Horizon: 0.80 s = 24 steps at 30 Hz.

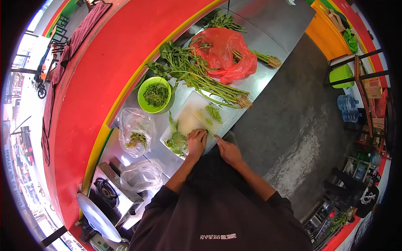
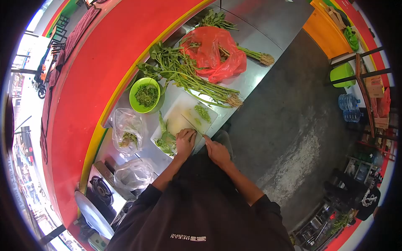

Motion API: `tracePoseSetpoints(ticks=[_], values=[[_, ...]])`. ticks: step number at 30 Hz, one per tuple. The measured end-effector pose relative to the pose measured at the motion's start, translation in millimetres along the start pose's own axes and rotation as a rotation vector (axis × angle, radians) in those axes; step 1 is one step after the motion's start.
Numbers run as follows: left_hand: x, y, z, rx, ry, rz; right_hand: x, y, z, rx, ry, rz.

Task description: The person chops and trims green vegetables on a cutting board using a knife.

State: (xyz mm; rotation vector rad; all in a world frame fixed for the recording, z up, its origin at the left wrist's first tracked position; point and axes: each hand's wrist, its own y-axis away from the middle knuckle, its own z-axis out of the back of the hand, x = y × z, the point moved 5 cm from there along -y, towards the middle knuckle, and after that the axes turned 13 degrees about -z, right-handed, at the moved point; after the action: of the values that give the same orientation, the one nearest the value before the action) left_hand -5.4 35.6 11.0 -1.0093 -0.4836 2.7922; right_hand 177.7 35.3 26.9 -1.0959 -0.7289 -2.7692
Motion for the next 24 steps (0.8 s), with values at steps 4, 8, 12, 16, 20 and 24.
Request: tracePoseSetpoints(ticks=[4, 8, 12, 16, 20, 24], values=[[-2.1, 1.3, 1.8, -0.003, 0.008, 0.002, 0.7, -10.4, -11.0, -0.015, 0.05, -0.01], [-3.7, 1.8, 2.9, -0.002, -0.01, -0.01, 19.3, -21.2, -6.4, 0.015, -0.017, -0.044], [0.3, 1.9, 2.0, -0.027, 0.022, -0.002, 29.2, -15.3, 5.2, 0.079, -0.01, -0.142], [0.3, 3.3, 1.5, 0.001, 0.03, 0.01, 14.0, -13.6, -6.1, 0.046, -0.02, -0.109], [-3.6, 3.5, 4.1, 0.013, -0.001, -0.012, 25.9, -24.0, -6.2, 0.023, -0.037, -0.076], [0.0, 5.2, 2.4, -0.039, 0.027, 0.0, 24.7, -17.6, -2.8, 0.062, -0.024, -0.1]])
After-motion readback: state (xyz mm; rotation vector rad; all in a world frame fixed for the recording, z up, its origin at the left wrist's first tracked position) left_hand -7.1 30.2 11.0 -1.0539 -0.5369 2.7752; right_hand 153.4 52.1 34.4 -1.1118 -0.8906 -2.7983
